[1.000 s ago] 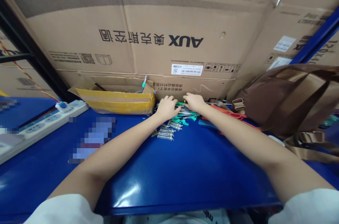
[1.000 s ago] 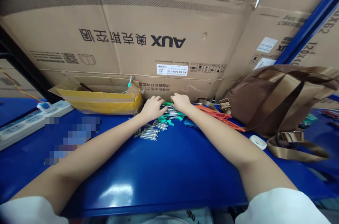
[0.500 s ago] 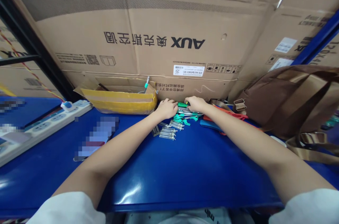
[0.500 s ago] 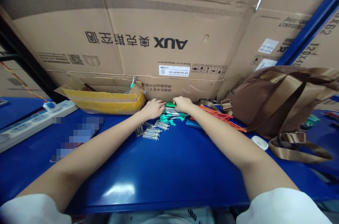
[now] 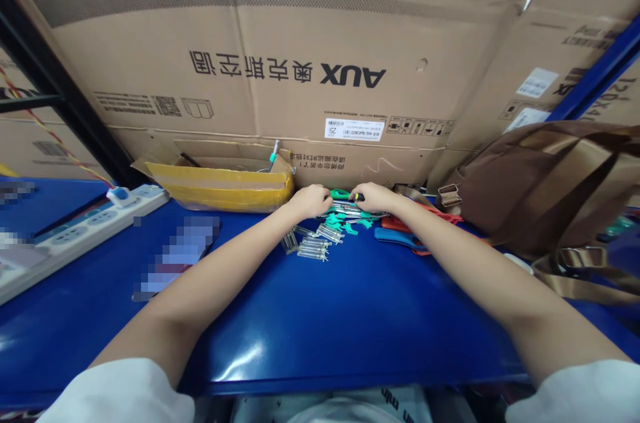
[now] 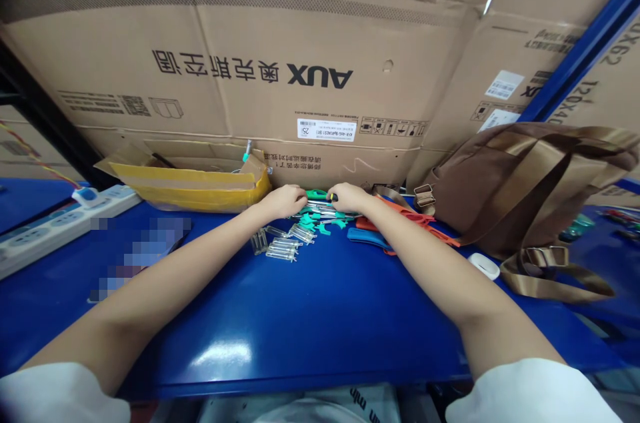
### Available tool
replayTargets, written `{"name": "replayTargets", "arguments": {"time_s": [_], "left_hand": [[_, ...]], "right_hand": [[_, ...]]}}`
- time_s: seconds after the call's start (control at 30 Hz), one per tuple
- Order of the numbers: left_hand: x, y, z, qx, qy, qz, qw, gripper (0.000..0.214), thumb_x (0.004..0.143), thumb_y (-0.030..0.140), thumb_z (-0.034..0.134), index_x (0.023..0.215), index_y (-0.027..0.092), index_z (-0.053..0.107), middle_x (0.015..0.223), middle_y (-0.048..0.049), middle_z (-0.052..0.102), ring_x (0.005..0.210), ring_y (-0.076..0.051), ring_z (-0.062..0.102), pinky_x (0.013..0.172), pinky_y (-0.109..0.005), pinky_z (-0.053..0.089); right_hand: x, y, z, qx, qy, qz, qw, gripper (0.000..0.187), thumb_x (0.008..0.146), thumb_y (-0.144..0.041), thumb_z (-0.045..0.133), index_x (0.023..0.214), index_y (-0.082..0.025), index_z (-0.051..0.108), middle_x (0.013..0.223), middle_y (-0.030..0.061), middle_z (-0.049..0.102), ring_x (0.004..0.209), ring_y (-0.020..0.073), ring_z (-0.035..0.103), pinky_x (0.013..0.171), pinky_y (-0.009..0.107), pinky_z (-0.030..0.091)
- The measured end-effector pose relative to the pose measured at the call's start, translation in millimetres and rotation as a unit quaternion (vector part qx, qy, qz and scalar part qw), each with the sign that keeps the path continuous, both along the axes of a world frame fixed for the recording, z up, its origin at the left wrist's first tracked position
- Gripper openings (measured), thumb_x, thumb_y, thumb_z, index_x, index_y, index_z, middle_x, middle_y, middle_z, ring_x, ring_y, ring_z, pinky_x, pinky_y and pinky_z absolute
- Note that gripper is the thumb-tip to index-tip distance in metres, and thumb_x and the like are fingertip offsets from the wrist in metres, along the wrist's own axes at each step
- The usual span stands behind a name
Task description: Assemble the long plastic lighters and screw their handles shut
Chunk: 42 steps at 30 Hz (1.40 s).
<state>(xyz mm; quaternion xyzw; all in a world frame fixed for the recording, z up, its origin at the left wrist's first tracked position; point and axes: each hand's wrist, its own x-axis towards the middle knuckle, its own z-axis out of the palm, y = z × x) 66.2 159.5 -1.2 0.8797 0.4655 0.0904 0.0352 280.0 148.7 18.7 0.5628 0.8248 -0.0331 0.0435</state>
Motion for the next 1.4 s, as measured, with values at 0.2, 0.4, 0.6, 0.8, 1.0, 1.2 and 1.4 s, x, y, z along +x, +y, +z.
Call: {"name": "replayTargets", "arguments": {"time_s": [0.2,0.4,0.6,0.8,1.0,1.2,1.4], "left_hand": [[0,-6,5.8,0.026,-0.014,-0.003,1.000,0.035,0.100,0.036,0.062,0.129,0.017,0.060,0.129,-0.0112,0.062,0.110,-0.024,0.065,0.093,-0.045,0.058],[-6,-34,30.3,0.051,-0.042,-0.069,0.995,0.031,0.100,0.035,0.062,0.123,0.016,0.063,0.125,-0.0104,0.064,0.110,-0.024,0.065,0.095,-0.046,0.056],[-27,-104,15.5,0.018,-0.038,-0.166,0.985,0.021,0.095,0.023,0.055,0.105,0.020,0.074,0.103,-0.0060,0.070,0.100,-0.023,0.066,0.093,-0.036,0.054],[-50,-148,-2.3,0.026,-0.021,-0.138,0.990,0.031,0.095,0.024,0.052,0.121,0.016,0.068,0.116,-0.0127,0.064,0.109,-0.030,0.058,0.097,-0.047,0.050],[-59,-143,-4.4,0.028,-0.009,-0.106,0.994,0.035,0.092,0.021,0.054,0.125,0.016,0.065,0.123,-0.0147,0.059,0.110,-0.031,0.056,0.093,-0.048,0.050],[-64,-135,-7.8,0.023,-0.014,-0.118,0.993,0.031,0.096,0.023,0.054,0.124,0.018,0.066,0.122,-0.0118,0.060,0.110,-0.028,0.057,0.094,-0.044,0.050],[-65,-131,-12.8,0.031,-0.027,-0.123,0.992,0.030,0.097,0.025,0.054,0.124,0.018,0.065,0.119,-0.0127,0.061,0.107,-0.029,0.058,0.092,-0.046,0.051]], "right_hand": [[-1,-7,3.4,0.050,0.009,-0.021,0.998,0.032,0.100,-0.037,0.061,0.128,-0.020,0.062,0.132,0.0102,0.063,0.110,0.0225,0.065,0.093,0.044,0.057],[13,-39,18.0,0.122,0.070,0.000,0.990,0.032,0.099,-0.027,0.060,0.127,-0.013,0.060,0.128,0.0142,0.061,0.113,0.0247,0.063,0.099,0.045,0.054],[13,-91,12.6,0.097,0.106,0.091,0.985,0.038,0.102,-0.023,0.047,0.139,-0.016,0.052,0.128,0.0139,0.059,0.113,0.0252,0.062,0.102,0.040,0.050],[-17,-95,-1.0,0.074,0.103,0.119,0.985,0.034,0.103,-0.025,0.046,0.135,-0.018,0.056,0.121,0.0126,0.060,0.107,0.0239,0.063,0.097,0.037,0.051],[-21,-81,2.6,0.089,0.081,0.049,0.991,0.031,0.100,-0.027,0.048,0.127,-0.014,0.058,0.126,0.0188,0.059,0.102,0.0302,0.066,0.085,0.040,0.052],[2,-113,5.9,0.015,0.067,0.082,0.994,0.021,0.097,-0.029,0.054,0.115,-0.020,0.061,0.121,0.0115,0.069,0.108,0.0269,0.065,0.089,0.035,0.049],[30,-140,19.0,-0.045,0.035,0.074,0.996,0.010,0.082,-0.024,0.062,0.089,-0.023,0.054,0.080,0.0003,0.067,0.065,0.0163,0.059,0.056,0.026,0.037]]}}
